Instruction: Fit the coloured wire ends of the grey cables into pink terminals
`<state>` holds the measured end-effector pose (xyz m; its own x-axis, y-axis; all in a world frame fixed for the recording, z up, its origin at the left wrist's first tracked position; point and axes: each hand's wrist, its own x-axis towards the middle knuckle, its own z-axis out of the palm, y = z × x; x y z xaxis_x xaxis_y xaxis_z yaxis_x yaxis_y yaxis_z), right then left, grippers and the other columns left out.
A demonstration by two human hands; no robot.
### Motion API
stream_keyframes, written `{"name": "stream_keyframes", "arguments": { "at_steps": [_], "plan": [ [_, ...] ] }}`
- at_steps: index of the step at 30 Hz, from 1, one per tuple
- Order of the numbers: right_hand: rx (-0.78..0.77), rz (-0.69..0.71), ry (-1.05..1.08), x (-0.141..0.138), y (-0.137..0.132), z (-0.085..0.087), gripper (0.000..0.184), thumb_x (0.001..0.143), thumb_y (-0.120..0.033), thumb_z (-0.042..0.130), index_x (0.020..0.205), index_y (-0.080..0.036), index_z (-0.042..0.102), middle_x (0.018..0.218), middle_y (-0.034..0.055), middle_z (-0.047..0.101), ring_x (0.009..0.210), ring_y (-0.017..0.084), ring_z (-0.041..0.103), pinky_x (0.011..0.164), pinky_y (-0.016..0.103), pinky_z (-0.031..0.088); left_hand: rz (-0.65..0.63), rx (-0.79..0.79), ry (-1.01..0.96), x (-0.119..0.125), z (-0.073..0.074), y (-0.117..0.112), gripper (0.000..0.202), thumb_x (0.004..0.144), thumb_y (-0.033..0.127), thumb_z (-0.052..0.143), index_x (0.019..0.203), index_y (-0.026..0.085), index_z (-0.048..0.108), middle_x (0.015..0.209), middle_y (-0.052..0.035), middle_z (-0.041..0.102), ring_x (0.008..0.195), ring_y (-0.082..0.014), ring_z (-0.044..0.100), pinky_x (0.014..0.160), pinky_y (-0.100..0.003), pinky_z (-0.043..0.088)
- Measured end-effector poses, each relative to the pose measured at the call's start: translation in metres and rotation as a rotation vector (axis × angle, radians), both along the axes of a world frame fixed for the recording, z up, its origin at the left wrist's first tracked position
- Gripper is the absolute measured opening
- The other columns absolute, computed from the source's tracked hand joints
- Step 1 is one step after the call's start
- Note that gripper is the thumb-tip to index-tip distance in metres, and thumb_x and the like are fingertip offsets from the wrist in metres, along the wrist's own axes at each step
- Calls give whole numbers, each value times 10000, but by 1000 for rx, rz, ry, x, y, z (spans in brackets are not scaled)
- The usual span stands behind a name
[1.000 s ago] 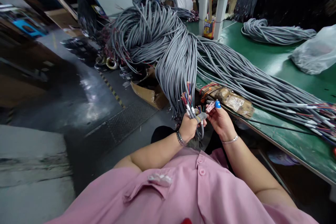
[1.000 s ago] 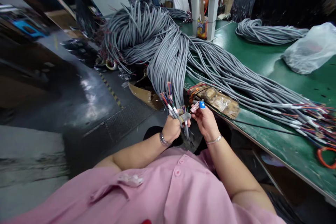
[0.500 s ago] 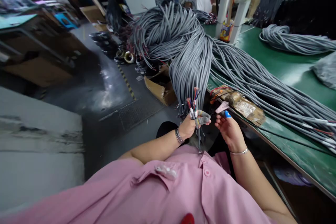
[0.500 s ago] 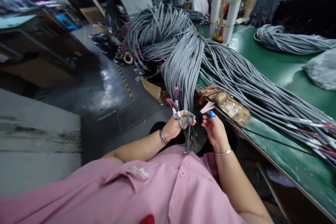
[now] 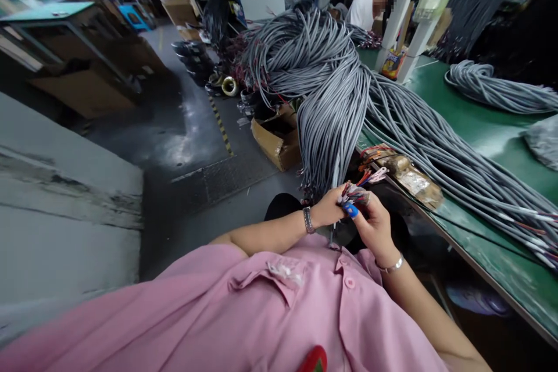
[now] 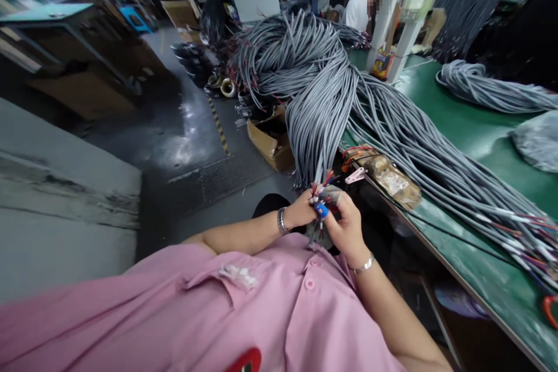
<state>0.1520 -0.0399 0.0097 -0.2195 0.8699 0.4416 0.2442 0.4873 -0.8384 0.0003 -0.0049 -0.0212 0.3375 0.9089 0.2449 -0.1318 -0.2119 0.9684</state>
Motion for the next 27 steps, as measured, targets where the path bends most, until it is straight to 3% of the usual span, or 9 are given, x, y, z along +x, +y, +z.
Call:
{"name": "stream_keyframes", "arguments": {
  "at_steps": [3, 7, 11, 14, 19, 24, 27],
  "plan": [
    [17, -18, 0, 0, -3, 0, 152, 868, -313, 624, 984, -235, 685, 970, 62, 681, 895, 210, 631, 815, 359, 523, -37, 67, 36, -4, 7, -4, 433, 692, 195, 751, 1106, 142, 637, 1020, -77, 683, 944, -217, 622, 940, -376, 465],
    [-98, -63, 117, 5, -9, -7, 149, 862, -348, 640, 930, -219, 671, 856, 45, 702, 734, 179, 647, 710, 329, 546, -171, 1, -74, -14, 17, -12, 426, 740, 250, 748, 1143, 157, 648, 1078, -109, 687, 1024, -243, 631, 949, -379, 466],
    [-208, -13, 263, 12, -15, -6, 208, 887, -383, 605, 1008, -215, 624, 982, 64, 726, 692, 162, 674, 698, 337, 565, -46, -60, -152, -29, 13, -22, 365, 781, 279, 728, 1122, 172, 654, 1107, -109, 686, 1036, -224, 630, 909, -351, 476],
    [-227, -54, 346, 20, -17, -2, 222, 893, -389, 596, 1031, -214, 596, 1029, 73, 723, 682, 151, 675, 698, 336, 561, 77, -80, -190, -41, 6, -29, 331, 767, 298, 744, 1060, 161, 673, 1067, -104, 699, 1000, -207, 637, 873, -326, 482],
    [-221, -155, 335, 28, -21, 2, 205, 887, -384, 607, 997, -211, 612, 1014, 72, 729, 663, 132, 635, 680, 306, 525, 222, -107, -211, -57, 3, -35, 296, 763, 360, 732, 957, 140, 690, 939, -86, 711, 758, -138, 626, 674, -251, 485],
    [-232, -107, 271, 26, -24, 2, 219, 872, -400, 621, 981, -210, 629, 1006, 75, 733, 671, 141, 622, 678, 311, 519, 191, -60, -123, -65, 12, -35, 408, 755, 488, 697, 922, 116, 695, 802, -75, 686, 528, -78, 504, 502, -219, 393],
    [-254, -61, 248, 21, -23, 3, 230, 857, -406, 639, 981, -212, 645, 997, 76, 731, 696, 153, 636, 677, 312, 526, 146, -25, -22, -59, 23, -35, 400, 815, 495, 630, 990, 140, 693, 876, -88, 691, 616, -110, 568, 578, -238, 444]
  ]
}}
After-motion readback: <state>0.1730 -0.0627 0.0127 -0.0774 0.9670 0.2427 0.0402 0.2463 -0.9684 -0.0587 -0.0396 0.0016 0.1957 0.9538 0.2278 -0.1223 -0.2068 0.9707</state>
